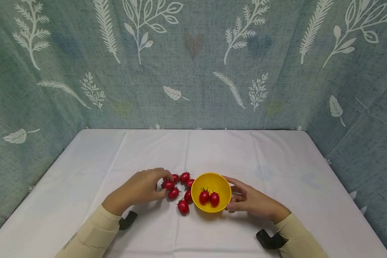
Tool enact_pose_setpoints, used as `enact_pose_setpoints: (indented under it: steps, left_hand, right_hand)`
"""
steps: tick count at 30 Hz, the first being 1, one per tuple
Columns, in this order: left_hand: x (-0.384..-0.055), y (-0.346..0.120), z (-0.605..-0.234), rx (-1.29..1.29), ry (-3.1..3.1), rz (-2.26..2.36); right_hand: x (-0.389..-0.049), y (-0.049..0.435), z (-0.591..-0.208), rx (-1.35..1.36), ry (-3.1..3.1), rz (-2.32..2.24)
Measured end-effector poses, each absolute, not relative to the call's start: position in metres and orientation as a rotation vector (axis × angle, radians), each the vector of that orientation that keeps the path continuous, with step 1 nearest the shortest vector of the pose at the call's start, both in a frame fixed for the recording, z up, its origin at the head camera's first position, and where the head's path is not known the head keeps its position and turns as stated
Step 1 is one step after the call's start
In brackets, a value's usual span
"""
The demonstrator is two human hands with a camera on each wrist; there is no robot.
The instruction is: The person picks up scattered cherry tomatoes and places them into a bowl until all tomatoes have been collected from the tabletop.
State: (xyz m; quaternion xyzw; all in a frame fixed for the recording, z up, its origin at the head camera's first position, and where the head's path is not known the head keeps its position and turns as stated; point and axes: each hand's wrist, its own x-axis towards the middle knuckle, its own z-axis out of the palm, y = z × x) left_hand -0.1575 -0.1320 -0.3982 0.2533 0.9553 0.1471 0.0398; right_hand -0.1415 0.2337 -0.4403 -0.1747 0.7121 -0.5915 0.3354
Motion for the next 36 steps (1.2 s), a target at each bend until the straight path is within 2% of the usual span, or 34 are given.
enact_pose_setpoints:
  steps: [36]
  left_hand:
    - [-0.144, -0.109, -0.398, 1.096, 3.034, 0.702]
  right_hand:
    - [-0.138, 0.231, -0.437, -0.442, 1.874, -1.531]
